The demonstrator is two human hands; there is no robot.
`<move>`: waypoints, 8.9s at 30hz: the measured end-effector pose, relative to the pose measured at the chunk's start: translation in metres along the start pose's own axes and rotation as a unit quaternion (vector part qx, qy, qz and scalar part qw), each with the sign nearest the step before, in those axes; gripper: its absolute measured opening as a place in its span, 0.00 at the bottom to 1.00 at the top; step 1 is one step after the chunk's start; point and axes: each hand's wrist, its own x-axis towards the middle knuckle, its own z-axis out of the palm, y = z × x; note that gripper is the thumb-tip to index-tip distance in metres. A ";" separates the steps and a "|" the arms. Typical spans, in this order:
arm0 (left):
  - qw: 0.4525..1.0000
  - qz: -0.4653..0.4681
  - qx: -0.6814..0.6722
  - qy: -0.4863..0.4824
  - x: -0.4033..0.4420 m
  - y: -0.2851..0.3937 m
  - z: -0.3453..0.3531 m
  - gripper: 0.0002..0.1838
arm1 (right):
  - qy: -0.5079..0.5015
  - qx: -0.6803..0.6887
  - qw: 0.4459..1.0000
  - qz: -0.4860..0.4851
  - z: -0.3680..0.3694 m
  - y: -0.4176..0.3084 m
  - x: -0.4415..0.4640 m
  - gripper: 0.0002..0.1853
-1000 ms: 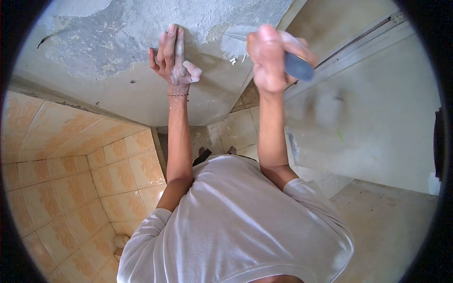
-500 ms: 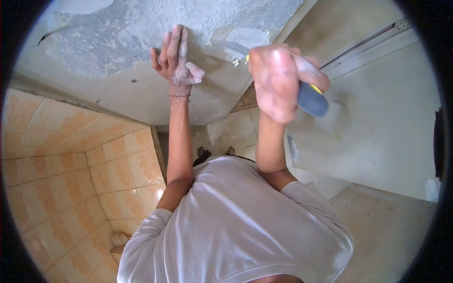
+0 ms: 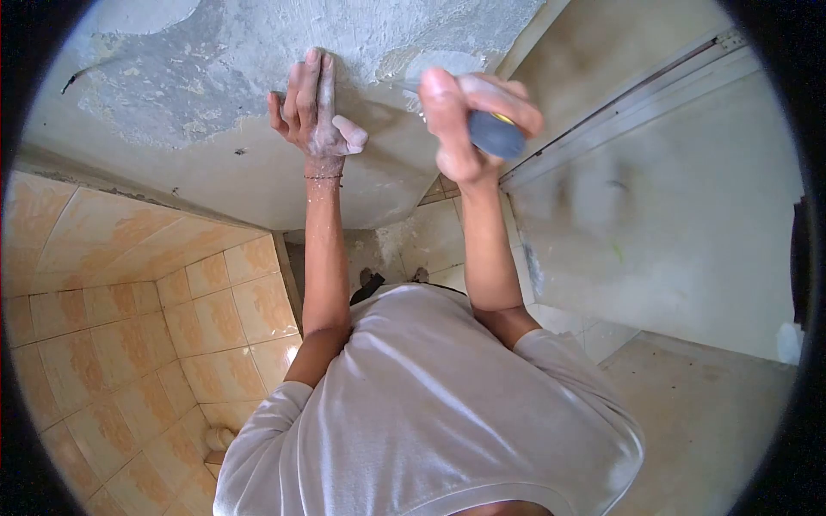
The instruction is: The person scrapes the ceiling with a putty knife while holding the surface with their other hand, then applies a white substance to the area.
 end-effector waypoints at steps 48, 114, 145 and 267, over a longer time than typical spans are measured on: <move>0.999 0.005 -0.014 0.039 0.003 0.006 0.006 0.36 | 0.118 0.058 0.984 0.121 -0.024 0.040 -0.080 0.11; 0.997 0.018 0.077 -0.001 -0.032 0.003 0.023 0.49 | 0.049 0.145 0.976 0.155 -0.075 0.028 -0.085 0.14; 0.997 0.019 0.074 0.008 -0.035 0.004 0.024 0.47 | 0.031 0.188 0.980 0.064 -0.054 0.028 -0.091 0.17; 0.996 0.017 0.082 -0.012 -0.040 0.000 0.021 0.51 | 0.002 0.164 0.986 0.035 -0.039 0.006 -0.068 0.18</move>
